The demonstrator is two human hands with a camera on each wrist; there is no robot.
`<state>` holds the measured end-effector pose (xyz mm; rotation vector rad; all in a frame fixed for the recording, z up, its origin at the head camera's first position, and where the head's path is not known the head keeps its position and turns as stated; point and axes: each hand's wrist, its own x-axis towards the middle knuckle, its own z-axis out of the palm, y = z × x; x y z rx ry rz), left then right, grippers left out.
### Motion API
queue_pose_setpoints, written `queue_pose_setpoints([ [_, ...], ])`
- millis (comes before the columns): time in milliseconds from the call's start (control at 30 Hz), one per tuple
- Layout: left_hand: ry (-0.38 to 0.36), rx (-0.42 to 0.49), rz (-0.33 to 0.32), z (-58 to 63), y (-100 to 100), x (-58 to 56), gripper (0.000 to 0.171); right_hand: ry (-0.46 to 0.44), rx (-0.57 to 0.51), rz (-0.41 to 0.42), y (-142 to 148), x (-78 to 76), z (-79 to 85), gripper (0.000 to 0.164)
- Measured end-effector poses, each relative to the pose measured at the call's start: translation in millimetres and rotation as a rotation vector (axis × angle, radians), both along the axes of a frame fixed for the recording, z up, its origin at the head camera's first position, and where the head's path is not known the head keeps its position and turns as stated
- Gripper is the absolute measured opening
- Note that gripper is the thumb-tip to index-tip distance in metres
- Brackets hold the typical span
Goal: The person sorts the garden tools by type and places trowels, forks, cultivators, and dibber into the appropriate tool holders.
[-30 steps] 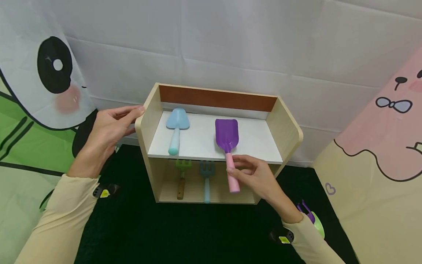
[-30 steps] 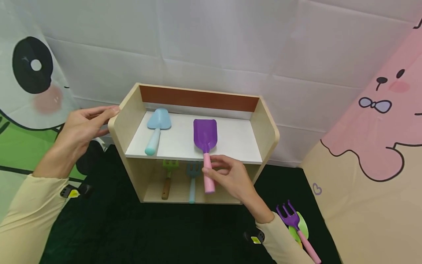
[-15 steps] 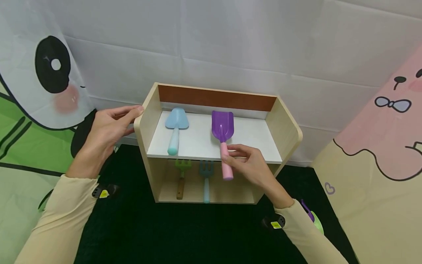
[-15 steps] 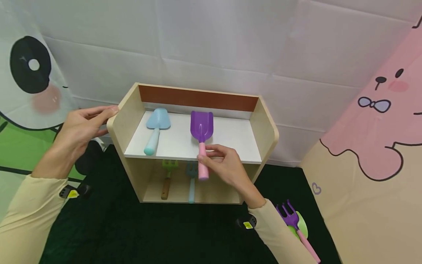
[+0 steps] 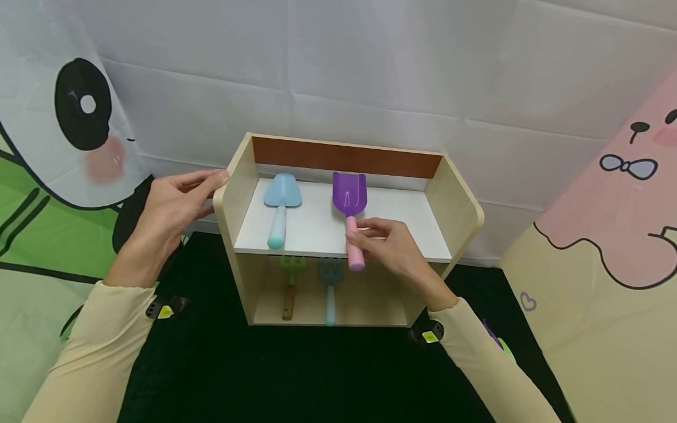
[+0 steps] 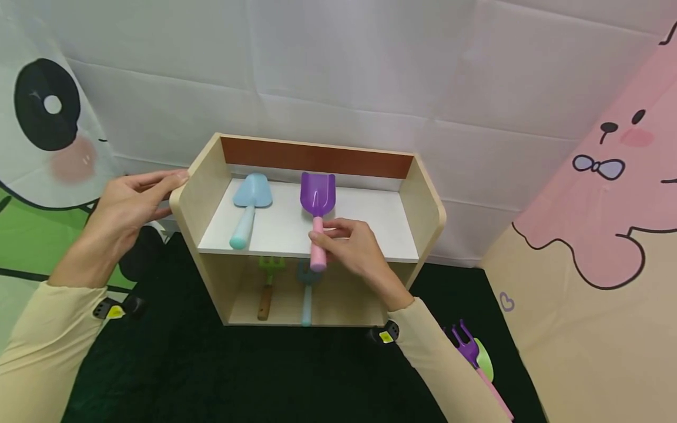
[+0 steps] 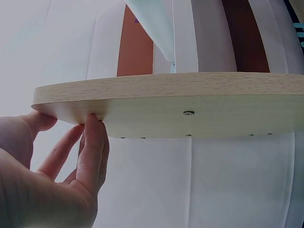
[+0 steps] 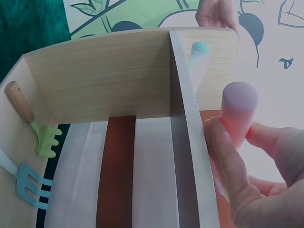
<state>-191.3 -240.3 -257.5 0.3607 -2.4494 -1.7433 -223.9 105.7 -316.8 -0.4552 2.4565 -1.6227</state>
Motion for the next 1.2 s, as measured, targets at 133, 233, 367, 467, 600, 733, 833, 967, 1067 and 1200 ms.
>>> queue_pose_setpoints([
  [133, 0.002, -0.008, -0.005, -0.5, -0.5, 0.2, 0.075, -0.024, 0.017, -0.005, -3.6, -4.9, 3.5, 0.052],
  [233, 0.003, -0.012, -0.007, -0.4, -0.5, 0.6, 0.074, -0.036, 0.027, -0.007, -5.9, -9.0, 5.5, 0.053],
  [367, 0.002, -0.016, -0.004, -0.2, 0.2, 1.2, 0.075, -0.037, 0.048, -0.006, -8.0, -15.0, 6.8, 0.053],
  [467, 0.000, -0.018, -0.004, -0.2, 0.8, 1.1, 0.075, -0.039, 0.072, -0.007, -9.1, -19.0, 7.9, 0.051],
  [600, -0.003, -0.014, 0.000, 0.0, 0.7, 1.3, 0.075, -0.046, 0.107, 0.000, -11.6, -23.9, 10.8, 0.051],
  [733, -0.004, -0.011, 0.002, 0.7, 0.4, 1.1, 0.074, -0.044, 0.147, 0.004, -13.9, -27.7, 16.0, 0.050],
  [833, -0.005, -0.013, -0.001, 1.2, 0.3, 0.3, 0.074, -0.078, 0.141, 0.007, -15.0, -30.3, 20.7, 0.050],
  [967, -0.009, -0.011, 0.002, 1.1, -0.1, -1.1, 0.074, -0.146, 0.107, 0.015, -16.8, -34.0, 25.8, 0.049],
  [1067, -0.013, -0.008, 0.005, 0.3, -0.7, -1.9, 0.075, -0.171, 0.105, 0.017, -17.8, -35.5, 28.5, 0.047],
  [1200, -0.015, -0.012, 0.009, -0.9, -1.4, -2.3, 0.076, -0.180, 0.101, 0.009, -18.6, -36.6, 29.3, 0.045],
])
